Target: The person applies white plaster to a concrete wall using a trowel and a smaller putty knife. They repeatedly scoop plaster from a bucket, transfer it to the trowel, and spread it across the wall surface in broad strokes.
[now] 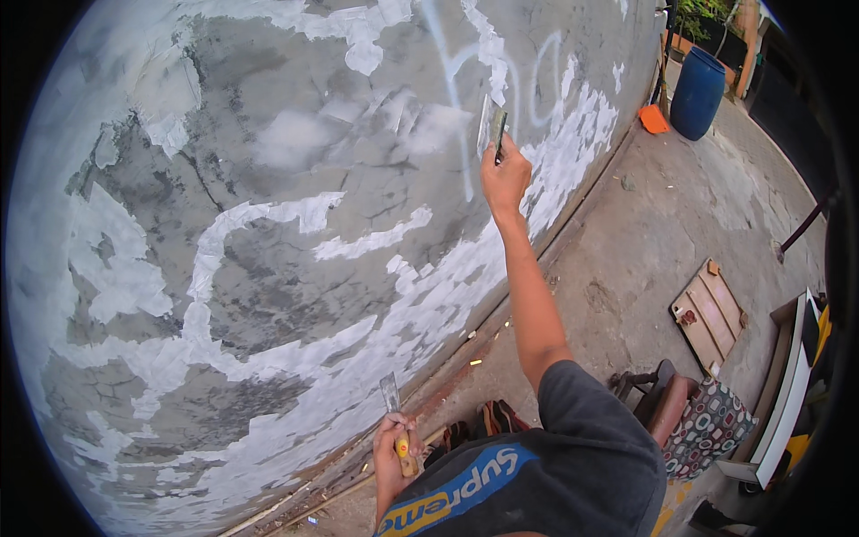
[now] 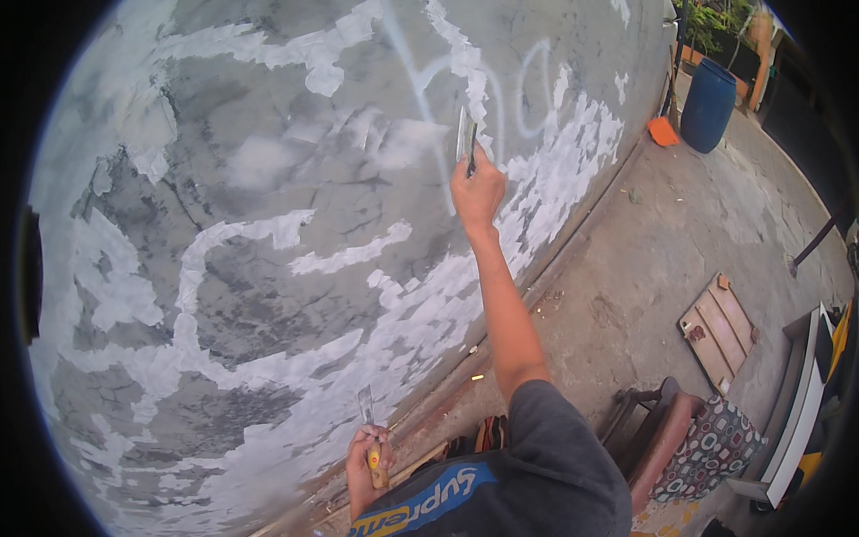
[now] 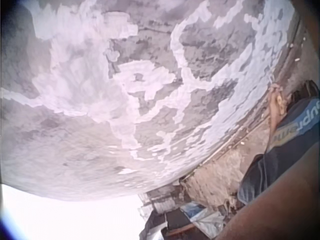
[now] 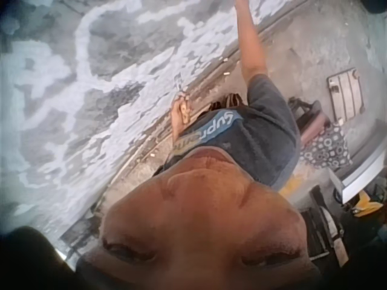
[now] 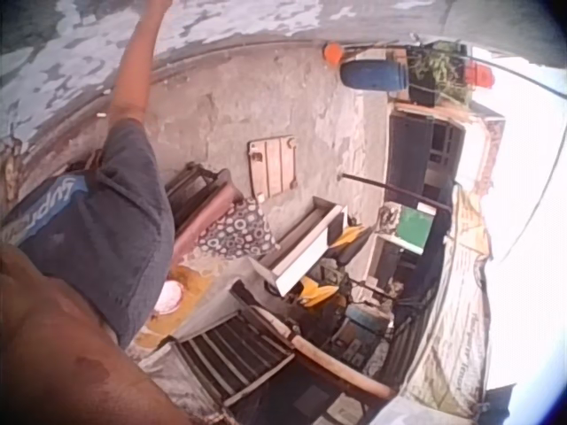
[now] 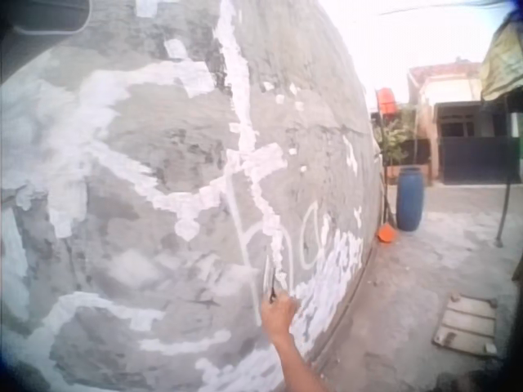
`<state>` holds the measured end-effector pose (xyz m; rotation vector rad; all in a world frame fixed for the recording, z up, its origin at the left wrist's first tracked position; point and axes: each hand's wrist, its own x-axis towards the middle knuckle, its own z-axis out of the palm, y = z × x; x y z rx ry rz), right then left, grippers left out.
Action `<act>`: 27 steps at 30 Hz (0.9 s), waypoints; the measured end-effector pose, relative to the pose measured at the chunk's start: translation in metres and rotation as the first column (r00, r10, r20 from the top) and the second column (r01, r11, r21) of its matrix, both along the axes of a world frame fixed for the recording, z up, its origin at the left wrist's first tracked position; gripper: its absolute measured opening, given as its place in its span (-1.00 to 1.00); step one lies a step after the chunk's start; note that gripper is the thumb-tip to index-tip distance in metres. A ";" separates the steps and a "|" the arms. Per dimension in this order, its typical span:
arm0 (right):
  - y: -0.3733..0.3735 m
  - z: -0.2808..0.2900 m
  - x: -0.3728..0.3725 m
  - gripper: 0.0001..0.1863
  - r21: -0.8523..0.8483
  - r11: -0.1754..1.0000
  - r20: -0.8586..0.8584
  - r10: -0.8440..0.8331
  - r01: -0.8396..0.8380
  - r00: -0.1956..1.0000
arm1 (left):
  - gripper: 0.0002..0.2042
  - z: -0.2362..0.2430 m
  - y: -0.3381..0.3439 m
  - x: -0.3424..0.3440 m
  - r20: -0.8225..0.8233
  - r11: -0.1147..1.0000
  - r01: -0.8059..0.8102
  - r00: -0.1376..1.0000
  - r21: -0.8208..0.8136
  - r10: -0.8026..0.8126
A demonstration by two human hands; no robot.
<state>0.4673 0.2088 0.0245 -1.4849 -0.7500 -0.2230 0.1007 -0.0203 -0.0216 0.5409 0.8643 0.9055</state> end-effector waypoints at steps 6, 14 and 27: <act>0.029 0.033 -0.053 -0.48 -0.045 0.998 0.049 -0.033 0.035 0.998 | -0.92 -0.002 0.005 -0.005 -0.004 1.000 0.008 1.000 0.010 -0.008; -0.035 0.012 -0.022 -0.84 0.162 0.979 -0.042 0.128 -0.120 0.991 | -0.89 0.005 0.006 0.014 -0.045 0.971 0.226 0.974 0.082 -0.222; 0.015 -0.001 -0.011 -0.66 0.011 0.997 -0.047 -0.080 0.081 0.996 | -0.90 0.000 -0.001 -0.004 -0.049 0.987 0.149 0.988 0.060 -0.146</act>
